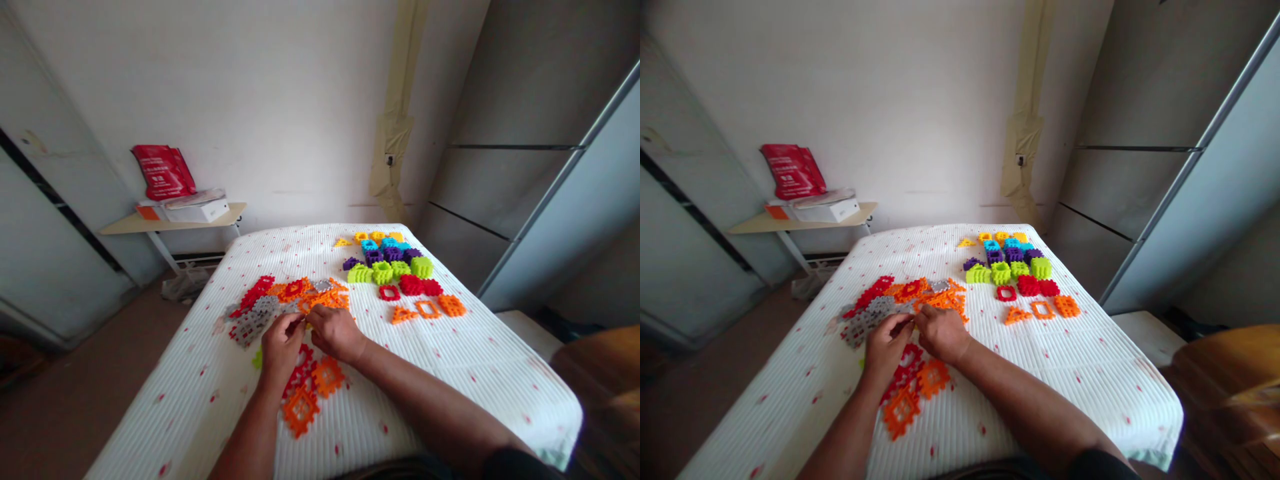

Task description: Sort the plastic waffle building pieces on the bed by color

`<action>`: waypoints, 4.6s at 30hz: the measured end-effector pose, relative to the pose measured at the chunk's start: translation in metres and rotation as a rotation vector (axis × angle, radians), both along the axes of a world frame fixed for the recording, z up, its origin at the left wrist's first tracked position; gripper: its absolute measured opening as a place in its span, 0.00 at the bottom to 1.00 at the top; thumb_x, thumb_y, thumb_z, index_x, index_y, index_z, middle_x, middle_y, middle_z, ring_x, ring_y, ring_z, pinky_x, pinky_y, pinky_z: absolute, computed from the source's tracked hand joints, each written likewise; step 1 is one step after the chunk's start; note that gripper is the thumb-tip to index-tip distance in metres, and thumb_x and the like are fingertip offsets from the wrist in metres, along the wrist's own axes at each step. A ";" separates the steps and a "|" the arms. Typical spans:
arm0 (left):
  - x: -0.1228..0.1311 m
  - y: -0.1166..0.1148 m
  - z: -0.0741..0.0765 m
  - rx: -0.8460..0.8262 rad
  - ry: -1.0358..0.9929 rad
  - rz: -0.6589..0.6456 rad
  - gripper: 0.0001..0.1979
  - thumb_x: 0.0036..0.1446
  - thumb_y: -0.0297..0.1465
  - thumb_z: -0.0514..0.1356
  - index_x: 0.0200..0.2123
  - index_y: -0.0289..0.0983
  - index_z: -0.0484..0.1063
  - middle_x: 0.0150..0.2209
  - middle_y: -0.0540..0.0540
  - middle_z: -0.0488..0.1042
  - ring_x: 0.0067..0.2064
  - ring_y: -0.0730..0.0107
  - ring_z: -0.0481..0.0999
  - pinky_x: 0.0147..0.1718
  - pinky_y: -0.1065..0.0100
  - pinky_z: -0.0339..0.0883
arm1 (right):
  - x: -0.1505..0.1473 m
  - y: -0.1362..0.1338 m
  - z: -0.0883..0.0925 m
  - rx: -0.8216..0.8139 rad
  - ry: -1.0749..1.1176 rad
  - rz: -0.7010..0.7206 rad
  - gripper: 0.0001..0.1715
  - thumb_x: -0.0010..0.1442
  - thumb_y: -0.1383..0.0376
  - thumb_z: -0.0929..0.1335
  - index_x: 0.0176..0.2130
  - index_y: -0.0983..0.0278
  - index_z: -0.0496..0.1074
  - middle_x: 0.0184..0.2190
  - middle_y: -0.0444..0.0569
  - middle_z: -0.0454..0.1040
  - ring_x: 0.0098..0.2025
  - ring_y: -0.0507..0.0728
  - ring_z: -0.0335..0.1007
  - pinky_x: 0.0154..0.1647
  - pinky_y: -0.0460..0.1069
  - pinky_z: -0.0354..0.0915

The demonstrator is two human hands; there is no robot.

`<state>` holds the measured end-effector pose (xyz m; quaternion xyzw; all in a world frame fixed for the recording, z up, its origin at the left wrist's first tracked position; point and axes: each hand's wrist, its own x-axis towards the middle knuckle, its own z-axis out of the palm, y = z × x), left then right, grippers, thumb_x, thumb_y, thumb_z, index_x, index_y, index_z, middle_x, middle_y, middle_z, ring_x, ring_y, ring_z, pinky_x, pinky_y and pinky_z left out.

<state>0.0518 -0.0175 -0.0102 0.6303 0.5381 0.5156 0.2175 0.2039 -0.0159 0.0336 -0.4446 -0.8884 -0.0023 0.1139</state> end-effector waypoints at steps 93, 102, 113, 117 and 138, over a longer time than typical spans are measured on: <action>0.004 -0.010 0.013 -0.121 -0.091 -0.012 0.13 0.48 0.40 0.59 0.26 0.35 0.75 0.20 0.51 0.70 0.23 0.73 0.67 0.24 0.73 0.62 | 0.118 0.128 0.044 -0.043 -0.312 -0.357 0.25 0.52 0.66 0.68 0.50 0.52 0.71 0.43 0.46 0.75 0.43 0.58 0.70 0.39 0.48 0.62; 0.004 -0.011 0.016 -0.126 -0.076 -0.028 0.14 0.48 0.40 0.59 0.24 0.35 0.74 0.19 0.53 0.68 0.22 0.75 0.65 0.23 0.74 0.61 | 0.120 0.129 0.041 -0.051 -0.332 -0.358 0.29 0.50 0.67 0.69 0.53 0.53 0.68 0.46 0.48 0.74 0.45 0.59 0.69 0.39 0.48 0.62; 0.005 -0.011 0.018 -0.130 -0.090 -0.023 0.13 0.46 0.40 0.59 0.23 0.35 0.73 0.18 0.53 0.67 0.22 0.74 0.65 0.23 0.73 0.61 | 0.119 0.133 0.035 -0.042 -0.344 -0.381 0.29 0.51 0.68 0.67 0.53 0.53 0.68 0.45 0.48 0.74 0.45 0.60 0.70 0.39 0.50 0.62; 0.004 -0.011 0.016 -0.132 -0.090 -0.023 0.13 0.47 0.40 0.59 0.23 0.35 0.74 0.18 0.53 0.68 0.22 0.74 0.65 0.24 0.74 0.60 | 0.120 0.133 0.036 -0.037 -0.342 -0.387 0.28 0.51 0.68 0.67 0.52 0.53 0.68 0.45 0.48 0.74 0.45 0.60 0.69 0.39 0.50 0.62; -0.042 -0.017 0.024 -0.094 -0.201 0.228 0.15 0.47 0.40 0.59 0.30 0.33 0.75 0.24 0.49 0.74 0.25 0.72 0.71 0.25 0.72 0.66 | 0.091 0.063 0.025 0.210 -0.124 -0.027 0.13 0.58 0.69 0.63 0.43 0.64 0.71 0.36 0.51 0.75 0.40 0.57 0.66 0.40 0.50 0.55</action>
